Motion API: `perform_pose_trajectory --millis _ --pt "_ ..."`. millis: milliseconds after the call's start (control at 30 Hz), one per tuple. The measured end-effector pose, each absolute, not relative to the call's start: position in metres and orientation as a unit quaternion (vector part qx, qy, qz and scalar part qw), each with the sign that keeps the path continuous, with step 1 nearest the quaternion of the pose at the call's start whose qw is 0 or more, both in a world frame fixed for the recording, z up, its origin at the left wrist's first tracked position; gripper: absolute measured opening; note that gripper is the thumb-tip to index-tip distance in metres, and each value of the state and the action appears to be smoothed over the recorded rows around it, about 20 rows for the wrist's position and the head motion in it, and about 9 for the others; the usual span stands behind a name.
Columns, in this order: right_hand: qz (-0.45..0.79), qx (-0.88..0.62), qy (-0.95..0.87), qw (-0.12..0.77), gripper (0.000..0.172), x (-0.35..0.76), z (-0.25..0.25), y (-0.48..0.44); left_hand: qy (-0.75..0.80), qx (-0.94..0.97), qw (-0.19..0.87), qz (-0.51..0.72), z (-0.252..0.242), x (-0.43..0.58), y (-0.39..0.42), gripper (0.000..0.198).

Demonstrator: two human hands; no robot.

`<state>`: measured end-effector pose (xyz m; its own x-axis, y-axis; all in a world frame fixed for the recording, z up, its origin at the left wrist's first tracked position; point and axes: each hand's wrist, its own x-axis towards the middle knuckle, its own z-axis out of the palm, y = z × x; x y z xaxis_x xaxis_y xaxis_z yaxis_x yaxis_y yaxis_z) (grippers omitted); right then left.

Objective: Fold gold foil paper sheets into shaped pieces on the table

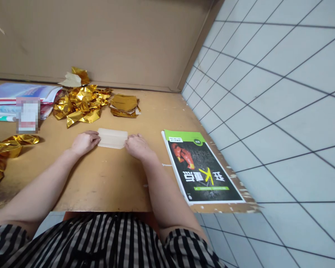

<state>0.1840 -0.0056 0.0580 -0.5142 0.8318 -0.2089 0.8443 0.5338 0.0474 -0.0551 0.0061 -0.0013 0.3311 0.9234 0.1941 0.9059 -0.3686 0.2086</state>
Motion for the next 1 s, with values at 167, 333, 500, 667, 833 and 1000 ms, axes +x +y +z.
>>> perform_pose_trajectory --millis 167,333,500,667,833,1000 --pt "-0.027 0.487 0.870 0.072 0.031 0.186 0.053 -0.004 0.568 0.802 0.036 0.180 -0.007 -0.054 0.011 0.021" --pt "-0.031 0.522 0.852 0.000 0.026 0.180 0.034 0.005 0.578 0.778 0.065 0.240 -0.014 -0.056 0.018 0.011" --pt "-0.065 0.565 0.818 -0.084 0.015 0.176 0.015 0.015 0.583 0.758 0.107 0.272 -0.019 -0.060 0.025 0.008" --pt "-0.131 0.584 0.792 -0.120 0.041 0.177 0.010 0.023 0.572 0.766 0.133 0.260 -0.015 -0.058 0.030 0.042" --pt "-0.178 0.568 0.796 -0.110 0.064 0.180 0.012 0.030 0.577 0.771 0.180 0.201 -0.006 -0.053 0.038 0.063" --pt "-0.188 0.547 0.805 -0.131 0.067 0.185 0.008 0.035 0.551 0.794 0.175 0.188 -0.006 -0.055 0.045 0.069"
